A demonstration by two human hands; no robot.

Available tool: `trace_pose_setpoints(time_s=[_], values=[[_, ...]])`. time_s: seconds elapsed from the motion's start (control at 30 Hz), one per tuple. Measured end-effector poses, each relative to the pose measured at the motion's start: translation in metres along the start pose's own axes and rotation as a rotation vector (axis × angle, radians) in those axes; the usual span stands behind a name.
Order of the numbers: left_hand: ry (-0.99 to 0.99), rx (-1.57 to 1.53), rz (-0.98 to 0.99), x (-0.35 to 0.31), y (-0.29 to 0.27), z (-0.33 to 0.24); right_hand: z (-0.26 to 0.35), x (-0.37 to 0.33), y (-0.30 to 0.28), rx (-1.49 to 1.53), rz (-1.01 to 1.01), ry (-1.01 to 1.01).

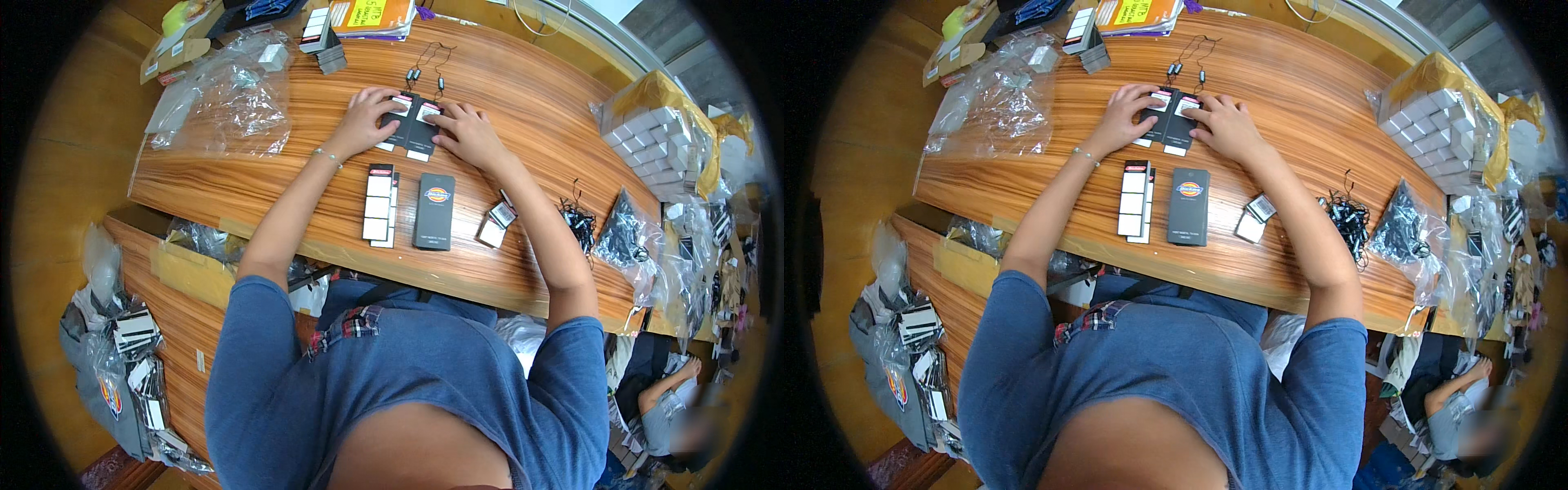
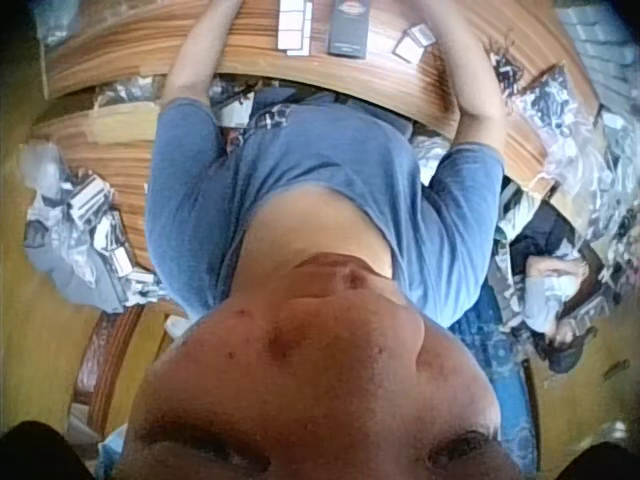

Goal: The person repeatedly picks up small rectangular tags and thin black cords from a wooden table. They thread the cord through a hole in each tag and place the assembled items on the table. The person handles the tags and cords by hand throughout the process.

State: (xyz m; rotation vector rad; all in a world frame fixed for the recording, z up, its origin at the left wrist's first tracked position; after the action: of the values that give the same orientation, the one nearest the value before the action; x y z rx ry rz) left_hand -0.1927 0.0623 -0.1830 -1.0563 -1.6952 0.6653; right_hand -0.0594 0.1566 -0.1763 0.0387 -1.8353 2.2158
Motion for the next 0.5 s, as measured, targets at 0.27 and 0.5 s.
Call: trace_pose_setpoints(time_s=[0.27,0.5], values=[[-0.031,-0.054,-0.025,-0.003,-0.002,0.002,-0.007,0.005,0.006,0.097,0.046,0.078],[-0.040,-0.142,-0.136,-0.004,-0.006,0.009,-0.010,-0.011,-0.030,0.283,-0.164,0.190]])
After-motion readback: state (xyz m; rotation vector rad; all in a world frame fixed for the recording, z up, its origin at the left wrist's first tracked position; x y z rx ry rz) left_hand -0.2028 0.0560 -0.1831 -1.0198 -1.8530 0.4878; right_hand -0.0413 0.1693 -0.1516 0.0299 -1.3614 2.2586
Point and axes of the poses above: each hand's wrist, its own x-axis towards the middle knuckle, its own y-axis out of the palm, z = x × y, the point moved 7 cm from there along x, towards the middle knuckle, and after that the axes turned 1 degree about -y, right-handed, at the moved point
